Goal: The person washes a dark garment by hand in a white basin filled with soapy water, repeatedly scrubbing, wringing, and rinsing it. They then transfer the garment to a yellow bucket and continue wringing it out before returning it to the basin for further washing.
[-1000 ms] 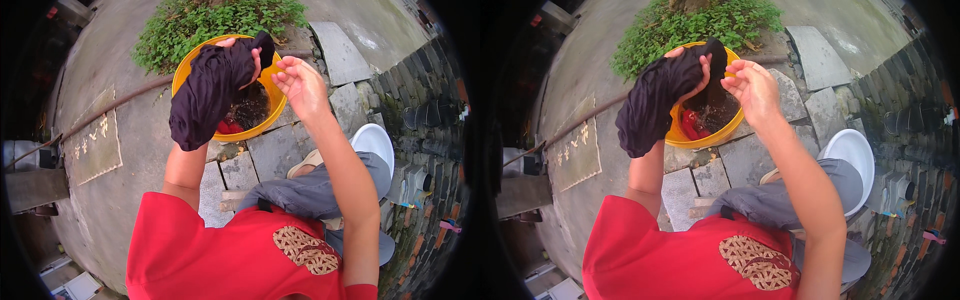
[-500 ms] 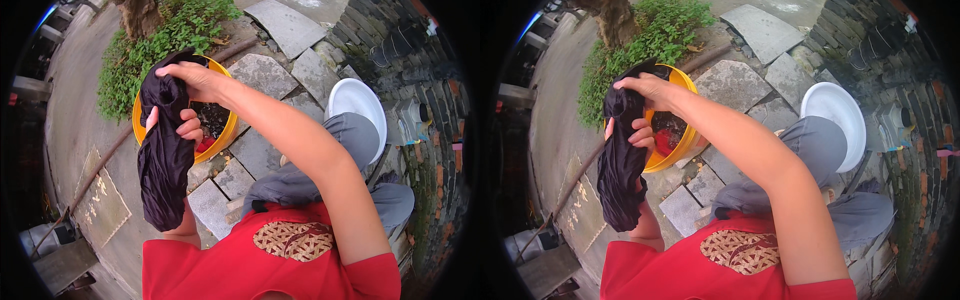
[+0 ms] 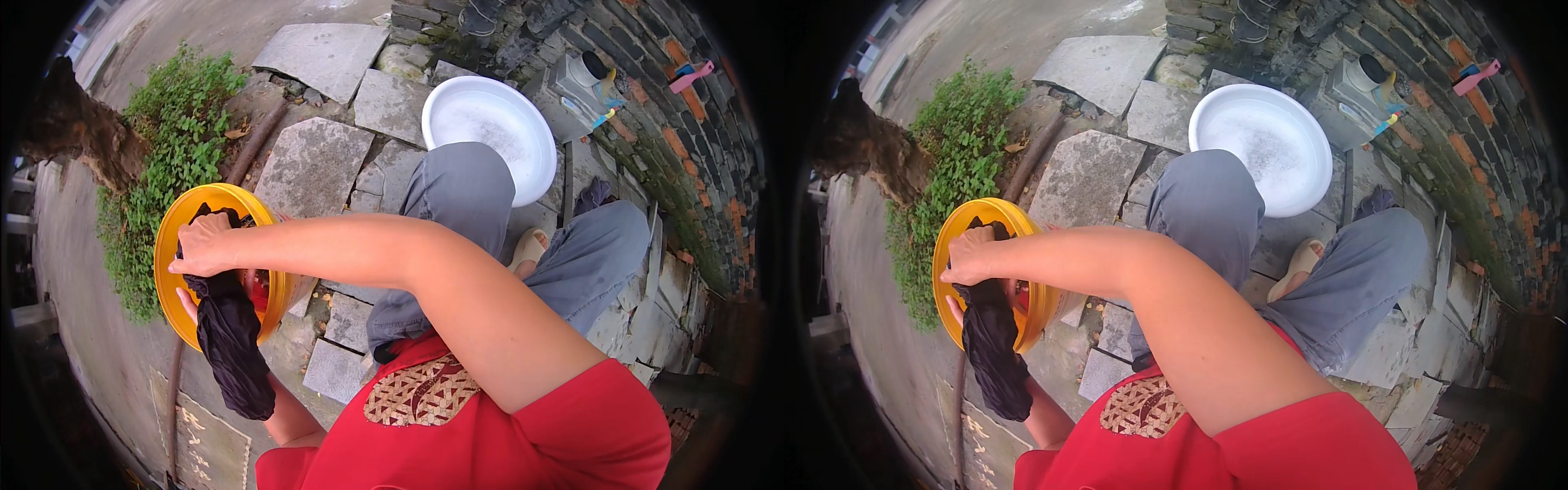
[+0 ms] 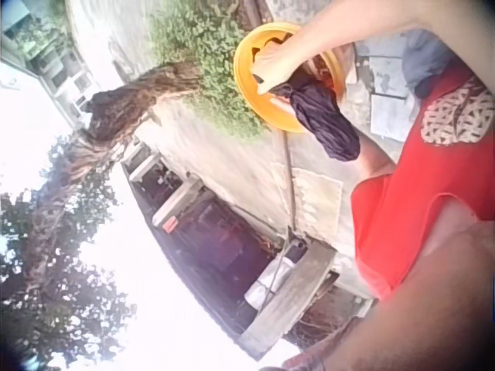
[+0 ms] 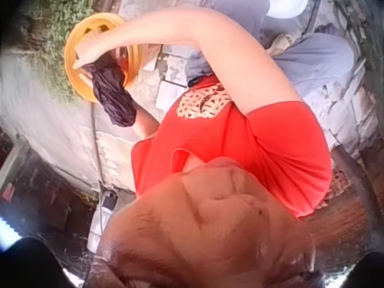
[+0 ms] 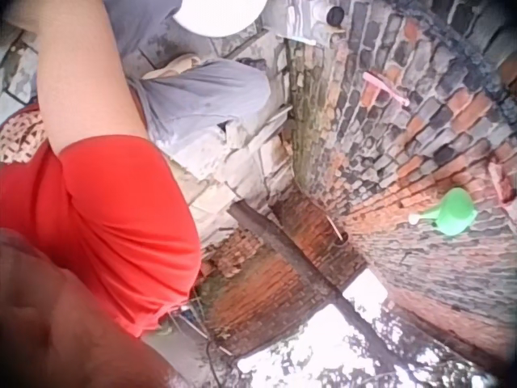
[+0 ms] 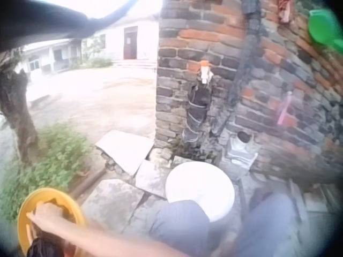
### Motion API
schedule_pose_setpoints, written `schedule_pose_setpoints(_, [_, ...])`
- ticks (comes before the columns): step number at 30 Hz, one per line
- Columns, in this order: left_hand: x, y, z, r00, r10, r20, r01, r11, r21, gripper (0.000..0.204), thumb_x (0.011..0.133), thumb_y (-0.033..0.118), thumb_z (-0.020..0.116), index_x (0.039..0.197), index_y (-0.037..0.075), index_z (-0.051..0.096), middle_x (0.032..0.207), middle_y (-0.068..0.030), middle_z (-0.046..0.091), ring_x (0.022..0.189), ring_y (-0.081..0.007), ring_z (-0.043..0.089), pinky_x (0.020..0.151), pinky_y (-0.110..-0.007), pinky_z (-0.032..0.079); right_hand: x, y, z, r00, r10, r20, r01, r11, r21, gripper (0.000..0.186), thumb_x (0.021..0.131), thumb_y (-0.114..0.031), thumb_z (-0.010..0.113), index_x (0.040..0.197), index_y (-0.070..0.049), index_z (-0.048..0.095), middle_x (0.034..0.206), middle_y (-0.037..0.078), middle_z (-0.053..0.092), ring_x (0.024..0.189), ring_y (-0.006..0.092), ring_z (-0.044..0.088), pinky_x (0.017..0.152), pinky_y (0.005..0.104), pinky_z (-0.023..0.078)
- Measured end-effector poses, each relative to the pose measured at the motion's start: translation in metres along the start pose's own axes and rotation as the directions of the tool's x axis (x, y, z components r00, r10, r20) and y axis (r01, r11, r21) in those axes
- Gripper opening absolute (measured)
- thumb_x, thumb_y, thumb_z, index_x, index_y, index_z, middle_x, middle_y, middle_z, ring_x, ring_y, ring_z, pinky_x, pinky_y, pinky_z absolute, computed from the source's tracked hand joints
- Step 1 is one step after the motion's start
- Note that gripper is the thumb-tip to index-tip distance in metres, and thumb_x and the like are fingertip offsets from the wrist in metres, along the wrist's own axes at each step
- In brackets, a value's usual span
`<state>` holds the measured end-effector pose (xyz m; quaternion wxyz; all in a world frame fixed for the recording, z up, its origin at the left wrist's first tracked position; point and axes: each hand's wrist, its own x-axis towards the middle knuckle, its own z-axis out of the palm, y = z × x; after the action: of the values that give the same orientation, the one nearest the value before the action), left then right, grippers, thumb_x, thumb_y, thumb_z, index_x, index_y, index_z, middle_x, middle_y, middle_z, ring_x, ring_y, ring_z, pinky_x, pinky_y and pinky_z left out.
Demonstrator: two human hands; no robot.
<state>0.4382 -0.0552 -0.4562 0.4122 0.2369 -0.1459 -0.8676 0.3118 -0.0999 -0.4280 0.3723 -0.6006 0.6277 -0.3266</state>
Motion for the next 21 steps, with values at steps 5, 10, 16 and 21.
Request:
schedule_pose_setpoints(5, [0.05, 0.032, -0.002, 0.88, -0.314, 0.355, 0.394, 0.902, -0.178, 0.053, 0.082, 0.023, 0.059, 0.126, 0.0, 0.039, 0.115, -0.0126, 0.049, 0.094, -0.0216, 0.05, 0.086, -0.03, 0.043, -0.008, -0.006, -0.067, 0.988, -0.127, 0.09, 0.123, 0.991, 0.054, 0.071, 0.085, -0.053, 0.043, 0.123, 0.008, 0.037, 0.11, 0.033, 0.053, 0.103, 0.044, 0.053, 0.089, 0.0474, 0.041])
schedule_pose_setpoints(10, [0.083, 0.035, 0.096, 0.798, -0.509, 0.323, 0.586, 0.782, -0.215, 0.06, 0.074, 0.01, 0.064, 0.127, 0.0, 0.037, 0.102, -0.0091, 0.05, 0.091, -0.0198, 0.05, 0.086, -0.028, 0.041, -0.037, 0.031, -0.19, 0.966, -0.248, -0.065, 0.244, 0.967, -0.069, 0.066, 0.085, -0.044, 0.045, 0.128, 0.005, 0.036, 0.119, 0.03, 0.05, 0.111, 0.0407, 0.049, 0.094, 0.0435, 0.038])
schedule_pose_setpoints(16, [0.132, -0.08, 0.258, 0.732, -0.639, 0.237, 0.565, 0.763, 0.314, 0.046, 0.085, 0.03, 0.051, 0.118, 0.0, 0.045, 0.099, -0.0135, 0.057, 0.073, -0.0211, 0.054, 0.065, -0.032, 0.048, -0.186, 0.123, -0.338, 0.976, 0.164, -0.146, -0.143, 0.98, 0.139, 0.065, 0.089, -0.046, 0.046, 0.133, 0.001, 0.036, 0.128, 0.02, 0.045, 0.093, 0.0224, 0.06, 0.076, 0.0305, 0.05])
schedule_pose_setpoints(21, [0.117, -0.25, 0.366, 0.617, -0.767, 0.179, 0.452, 0.531, 0.716, 0.039, 0.088, 0.036, 0.049, 0.104, 0.001, 0.056, 0.089, -0.012, 0.062, 0.064, -0.0192, 0.057, 0.056, -0.032, 0.05, -0.349, 0.205, -0.414, 0.74, 0.357, -0.57, -0.019, 0.858, 0.513, 0.062, 0.09, -0.044, 0.049, 0.133, -0.002, 0.036, 0.124, 0.018, 0.048, 0.098, 0.0224, 0.059, 0.082, 0.0316, 0.05])
